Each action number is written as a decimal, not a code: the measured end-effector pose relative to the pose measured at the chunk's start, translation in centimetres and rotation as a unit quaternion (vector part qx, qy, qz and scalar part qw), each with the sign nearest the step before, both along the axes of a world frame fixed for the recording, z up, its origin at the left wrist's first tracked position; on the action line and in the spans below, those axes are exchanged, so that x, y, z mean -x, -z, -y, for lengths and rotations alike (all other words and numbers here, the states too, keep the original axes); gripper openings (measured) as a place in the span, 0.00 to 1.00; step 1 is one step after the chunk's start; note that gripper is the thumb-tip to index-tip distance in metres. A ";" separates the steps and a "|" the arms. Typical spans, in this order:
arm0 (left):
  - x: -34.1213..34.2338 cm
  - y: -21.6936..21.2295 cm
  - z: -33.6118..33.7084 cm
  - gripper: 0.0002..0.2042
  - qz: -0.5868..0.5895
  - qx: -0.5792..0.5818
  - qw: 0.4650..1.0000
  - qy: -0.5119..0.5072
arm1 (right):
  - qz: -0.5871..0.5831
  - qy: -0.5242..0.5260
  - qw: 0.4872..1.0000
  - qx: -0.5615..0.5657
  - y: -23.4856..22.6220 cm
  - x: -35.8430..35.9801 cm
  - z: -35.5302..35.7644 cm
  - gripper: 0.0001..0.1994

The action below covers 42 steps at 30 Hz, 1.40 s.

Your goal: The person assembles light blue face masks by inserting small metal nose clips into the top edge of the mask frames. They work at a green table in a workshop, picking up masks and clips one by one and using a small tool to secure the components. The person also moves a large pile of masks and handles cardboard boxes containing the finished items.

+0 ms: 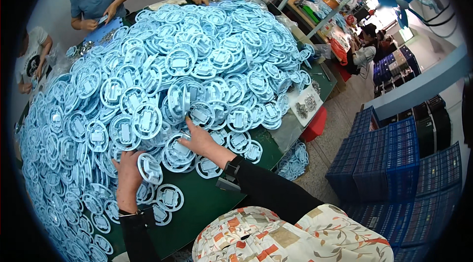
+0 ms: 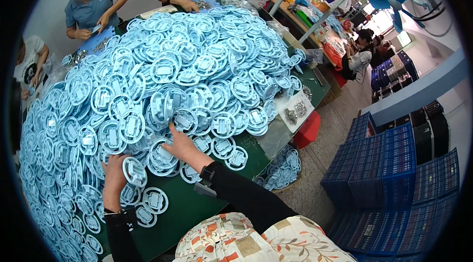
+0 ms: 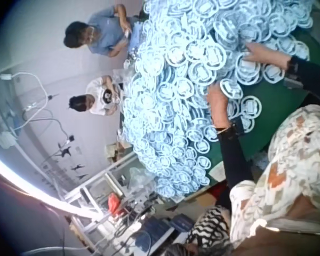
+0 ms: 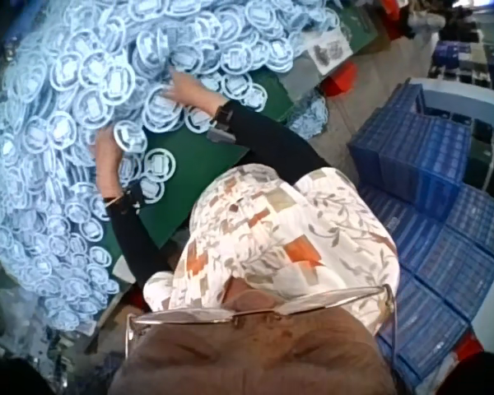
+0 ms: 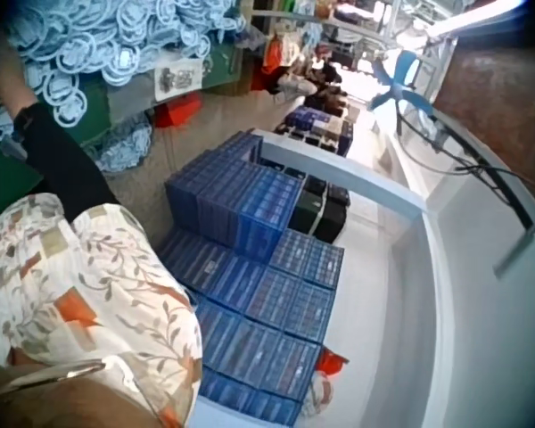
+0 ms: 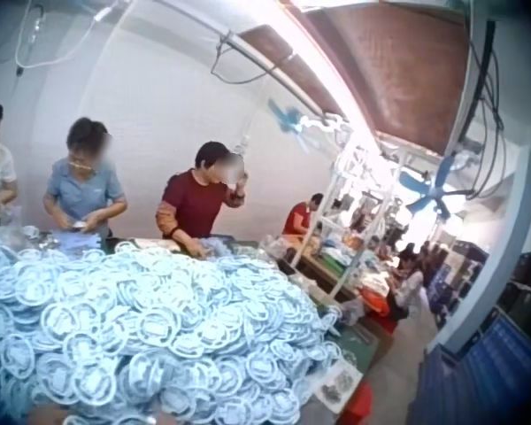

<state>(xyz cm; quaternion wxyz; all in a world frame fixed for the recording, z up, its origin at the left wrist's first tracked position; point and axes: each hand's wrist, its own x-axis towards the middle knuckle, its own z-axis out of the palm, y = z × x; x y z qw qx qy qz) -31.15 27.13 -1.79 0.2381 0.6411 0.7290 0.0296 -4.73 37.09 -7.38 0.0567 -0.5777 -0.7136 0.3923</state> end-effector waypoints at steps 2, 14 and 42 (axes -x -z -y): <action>2.5 -0.9 -0.6 0.17 0.138 -0.015 0.990 -0.029 | 0.025 -0.006 1.000 0.009 -2.5 0.1 0.7 0.40; 4.6 -5.2 -4.3 0.11 0.012 0.039 0.998 -0.055 | -0.129 0.384 0.902 -0.153 1.4 -26.3 3.9 0.16; -35.7 5.9 -13.0 0.22 0.139 -0.276 0.933 0.184 | -0.384 0.518 0.728 0.232 1.9 -30.4 0.2 0.22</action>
